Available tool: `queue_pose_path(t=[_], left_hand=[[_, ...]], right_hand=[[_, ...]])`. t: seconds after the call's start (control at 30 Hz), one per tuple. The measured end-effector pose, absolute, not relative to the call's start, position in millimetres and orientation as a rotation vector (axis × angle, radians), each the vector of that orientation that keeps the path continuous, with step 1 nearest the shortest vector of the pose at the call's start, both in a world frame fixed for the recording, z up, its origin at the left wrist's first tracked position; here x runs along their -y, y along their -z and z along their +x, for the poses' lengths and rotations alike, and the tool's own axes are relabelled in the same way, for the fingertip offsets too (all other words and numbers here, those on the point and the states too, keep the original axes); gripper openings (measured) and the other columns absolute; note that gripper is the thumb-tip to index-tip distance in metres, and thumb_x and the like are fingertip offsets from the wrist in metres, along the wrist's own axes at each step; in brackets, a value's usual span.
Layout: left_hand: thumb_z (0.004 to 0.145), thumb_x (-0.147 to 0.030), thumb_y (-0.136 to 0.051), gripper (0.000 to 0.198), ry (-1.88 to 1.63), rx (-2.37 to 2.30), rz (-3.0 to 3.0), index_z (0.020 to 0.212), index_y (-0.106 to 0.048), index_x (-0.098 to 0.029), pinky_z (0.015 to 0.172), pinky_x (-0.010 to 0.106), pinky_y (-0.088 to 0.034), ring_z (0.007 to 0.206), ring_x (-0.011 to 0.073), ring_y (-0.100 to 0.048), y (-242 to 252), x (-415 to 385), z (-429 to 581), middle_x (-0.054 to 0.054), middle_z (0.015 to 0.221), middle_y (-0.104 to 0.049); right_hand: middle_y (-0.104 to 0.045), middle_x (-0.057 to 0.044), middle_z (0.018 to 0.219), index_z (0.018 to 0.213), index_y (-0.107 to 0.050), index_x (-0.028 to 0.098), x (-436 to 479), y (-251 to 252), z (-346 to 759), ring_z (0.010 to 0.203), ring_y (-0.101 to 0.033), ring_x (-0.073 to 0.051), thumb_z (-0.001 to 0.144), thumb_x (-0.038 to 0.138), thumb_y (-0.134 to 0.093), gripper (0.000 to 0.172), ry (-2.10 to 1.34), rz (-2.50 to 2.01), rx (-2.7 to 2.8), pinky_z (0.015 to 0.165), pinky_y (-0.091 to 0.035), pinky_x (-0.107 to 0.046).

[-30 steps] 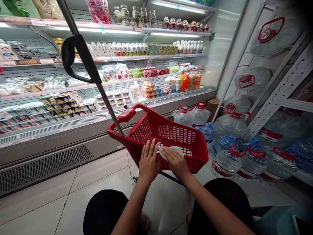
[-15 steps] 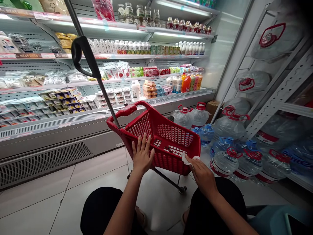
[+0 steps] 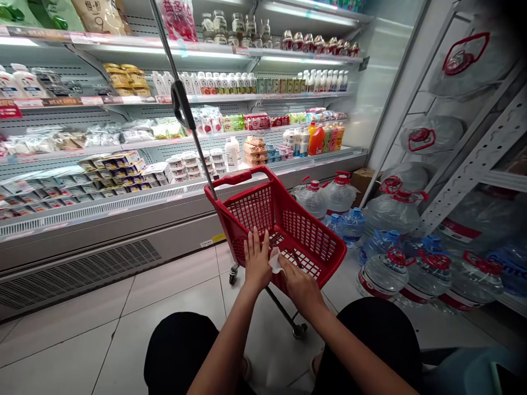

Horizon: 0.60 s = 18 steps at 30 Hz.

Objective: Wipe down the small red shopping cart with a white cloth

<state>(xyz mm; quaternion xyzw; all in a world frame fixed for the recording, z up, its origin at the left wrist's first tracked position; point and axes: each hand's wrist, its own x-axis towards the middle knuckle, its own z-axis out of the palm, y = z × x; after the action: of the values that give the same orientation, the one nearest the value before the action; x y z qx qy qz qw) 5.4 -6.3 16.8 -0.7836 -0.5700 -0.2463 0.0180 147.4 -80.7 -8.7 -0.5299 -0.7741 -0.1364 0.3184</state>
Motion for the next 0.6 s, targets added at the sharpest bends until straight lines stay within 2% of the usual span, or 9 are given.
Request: queue_pose_path(t=[0.1,0.17,0.27,0.37,0.47,0.6], left_hand=[[0.106,-0.054,-0.036,0.07,0.741,1.807,-2.437,0.165,-0.024,-0.017,0.13,0.054,-0.011,0.161,0.0279,0.002,-23.4,-0.1,-1.3,0.013,0.174,-0.001],[0.105,-0.055,-0.039,0.073,0.694,1.824,-2.423,0.165,-0.025,-0.015,0.13,0.055,-0.008,0.161,0.0276,-0.001,-29.5,-3.8,-6.6,0.014,0.174,-0.003],[0.104,-0.046,-0.042,0.068,0.6,1.824,-2.428,0.164,-0.027,-0.017,0.13,0.056,-0.002,0.161,0.0258,-0.006,-37.3,-5.9,-15.2,0.01,0.174,-0.008],[0.105,-0.035,-0.037,0.062,0.562,1.805,-2.448,0.165,-0.027,-0.022,0.13,0.058,0.001,0.161,0.023,-0.014,-42.8,-6.2,-22.8,0.005,0.173,-0.013],[0.107,-0.031,-0.028,0.057,0.57,1.78,-2.455,0.163,-0.031,-0.024,0.131,0.056,-0.005,0.159,0.0202,-0.021,-46.6,-4.6,-23.5,0.002,0.171,-0.023],[0.109,-0.031,-0.023,0.055,0.635,1.695,-2.403,0.16,-0.039,-0.019,0.132,0.051,-0.014,0.158,0.02,-0.025,-43.4,13.3,-3.4,0.005,0.167,-0.034]], right_hand=[[-0.066,-0.014,0.141,0.165,-0.022,0.015,112.8,18.9,158.7,0.12,-0.069,-0.022,0.099,0.006,-0.037,0.068,0.316,-1.336,2.071,0.104,-0.057,-0.038],[-0.065,-0.011,0.142,0.165,-0.023,0.017,130.5,25.9,173.4,0.127,-0.065,-0.022,0.101,0.007,-0.037,0.066,0.329,-1.244,2.126,0.115,-0.05,-0.043],[-0.061,-0.005,0.148,0.163,-0.032,0.025,139.7,31.2,213.7,0.141,-0.054,-0.02,0.104,0.01,-0.038,0.061,0.345,-1.17,2.219,0.124,-0.038,-0.048],[-0.062,0.0,0.147,0.158,-0.041,0.03,131.8,29.2,267.0,0.142,-0.052,-0.019,0.107,0.014,-0.038,0.053,0.393,-1.251,2.194,0.126,-0.034,-0.048],[-0.063,-0.001,0.146,0.156,-0.044,0.029,125.6,26.8,296.8,0.143,-0.051,-0.021,0.108,0.021,-0.039,0.049,0.442,-1.367,2.109,0.124,-0.036,-0.049],[-0.055,-0.002,0.154,0.16,-0.038,0.028,133.9,31.8,257.4,0.148,-0.044,-0.021,0.108,0.02,-0.037,0.053,0.446,-1.419,2.06,0.123,-0.038,-0.049]])
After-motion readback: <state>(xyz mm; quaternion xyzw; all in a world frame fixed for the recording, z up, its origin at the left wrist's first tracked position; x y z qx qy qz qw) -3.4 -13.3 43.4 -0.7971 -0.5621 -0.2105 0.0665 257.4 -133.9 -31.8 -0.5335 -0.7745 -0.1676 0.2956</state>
